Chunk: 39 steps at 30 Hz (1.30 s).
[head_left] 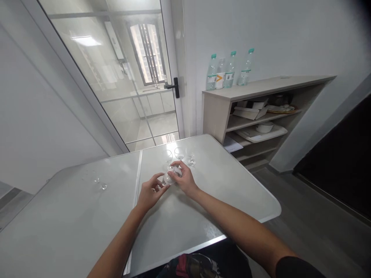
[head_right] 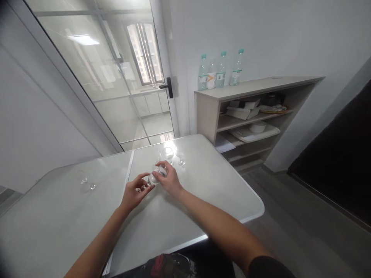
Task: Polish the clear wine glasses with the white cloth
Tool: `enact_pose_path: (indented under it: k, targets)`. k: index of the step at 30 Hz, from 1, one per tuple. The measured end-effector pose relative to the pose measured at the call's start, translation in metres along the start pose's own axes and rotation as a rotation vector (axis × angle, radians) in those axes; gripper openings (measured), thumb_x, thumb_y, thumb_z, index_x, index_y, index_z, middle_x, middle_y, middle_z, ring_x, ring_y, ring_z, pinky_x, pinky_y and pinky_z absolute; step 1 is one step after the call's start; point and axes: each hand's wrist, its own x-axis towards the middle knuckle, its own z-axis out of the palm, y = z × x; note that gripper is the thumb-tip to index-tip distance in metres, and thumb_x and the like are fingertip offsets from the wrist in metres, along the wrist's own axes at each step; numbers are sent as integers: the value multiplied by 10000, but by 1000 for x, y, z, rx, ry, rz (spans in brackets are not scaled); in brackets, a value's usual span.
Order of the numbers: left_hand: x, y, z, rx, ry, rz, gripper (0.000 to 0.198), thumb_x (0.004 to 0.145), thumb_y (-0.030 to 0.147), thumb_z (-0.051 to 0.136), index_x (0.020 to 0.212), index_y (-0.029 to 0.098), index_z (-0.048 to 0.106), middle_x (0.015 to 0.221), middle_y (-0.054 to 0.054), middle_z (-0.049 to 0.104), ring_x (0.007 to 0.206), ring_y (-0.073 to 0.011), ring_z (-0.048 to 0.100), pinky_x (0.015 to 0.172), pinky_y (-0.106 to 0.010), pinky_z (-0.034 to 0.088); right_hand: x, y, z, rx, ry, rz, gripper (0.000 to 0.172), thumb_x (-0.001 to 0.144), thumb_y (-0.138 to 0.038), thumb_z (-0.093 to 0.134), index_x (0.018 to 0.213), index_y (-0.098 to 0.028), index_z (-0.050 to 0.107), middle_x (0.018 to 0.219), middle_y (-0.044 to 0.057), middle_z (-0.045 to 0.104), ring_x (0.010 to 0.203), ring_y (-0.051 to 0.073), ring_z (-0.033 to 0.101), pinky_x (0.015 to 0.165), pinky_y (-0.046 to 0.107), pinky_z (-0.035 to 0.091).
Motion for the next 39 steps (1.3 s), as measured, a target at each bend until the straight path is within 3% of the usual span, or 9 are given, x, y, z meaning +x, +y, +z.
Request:
enact_pose_path:
  k: [6, 9, 16, 21, 24, 27, 34, 36, 39]
  targets:
    - [10, 3, -23, -643, -282, -502, 541, 734, 494, 842, 1112, 142, 682, 593, 23, 591, 373, -31, 300, 423, -198, 192, 1, -1, -14, -300, -396, -184, 465, 893, -362, 687, 1323, -261, 541, 904, 0, 610, 741, 172, 521, 725, 305, 446]
    - [11, 1, -25, -630, -303, -495, 487, 765, 502, 813, 1064, 130, 720, 611, -3, 615, 390, -41, 350, 429, -201, 221, 2, 4, -11, -248, -311, -126, 382, 847, -309, 711, 1203, -245, 588, 881, -17, 576, 708, 149, 489, 683, 276, 418]
    - [2, 9, 1, -455, 74, -274, 401, 829, 504, 738, 1077, 192, 692, 925, -47, 688, 640, -135, 604, 583, -260, 508, 6, 7, -5, -29, 74, 38, 447, 779, -412, 794, 1100, -233, 540, 737, -69, 487, 633, 133, 449, 599, 243, 379]
    - [-2, 3, 13, -438, 412, -225, 295, 871, 459, 686, 880, 219, 515, 709, 59, 466, 506, -69, 412, 466, -189, 351, 0, 4, -5, -129, -146, -8, 479, 850, -365, 723, 1269, -245, 525, 906, -8, 597, 762, 174, 554, 719, 283, 455]
    - [4, -6, 12, -671, 358, -432, 352, 852, 472, 645, 753, 214, 427, 656, 76, 346, 452, -54, 264, 393, -185, 226, -4, 2, -4, -332, -358, -160, 496, 868, -243, 656, 1348, -275, 532, 1006, 15, 642, 825, 190, 578, 816, 315, 452]
    - [9, -11, 12, -784, 241, -566, 339, 808, 464, 649, 750, 211, 430, 669, 74, 367, 447, -48, 243, 391, -184, 210, -4, 1, -2, -417, -332, -160, 402, 863, -229, 639, 1260, -272, 588, 861, -16, 621, 720, 177, 533, 762, 303, 436]
    - [-14, 7, 21, -287, 395, -72, 258, 910, 430, 588, 791, 225, 487, 762, 4, 441, 634, -144, 434, 549, -270, 399, 4, 10, 2, -20, 60, 225, 396, 816, -481, 718, 1068, -232, 542, 732, -47, 531, 648, 166, 511, 620, 270, 436]
    - [-18, 9, 21, -146, 488, 32, 250, 915, 408, 592, 782, 229, 478, 778, -13, 457, 687, -166, 454, 612, -295, 421, 2, 10, 2, 63, 35, 290, 439, 844, -534, 689, 1118, -231, 529, 753, -35, 552, 669, 175, 537, 623, 277, 453]
    - [-11, 3, 18, -248, 575, -104, 247, 937, 419, 553, 802, 236, 457, 724, 16, 399, 615, -145, 391, 556, -273, 370, -4, 4, 2, -2, -147, 147, 504, 842, -446, 727, 1262, -253, 527, 865, -12, 596, 754, 182, 566, 694, 287, 470]
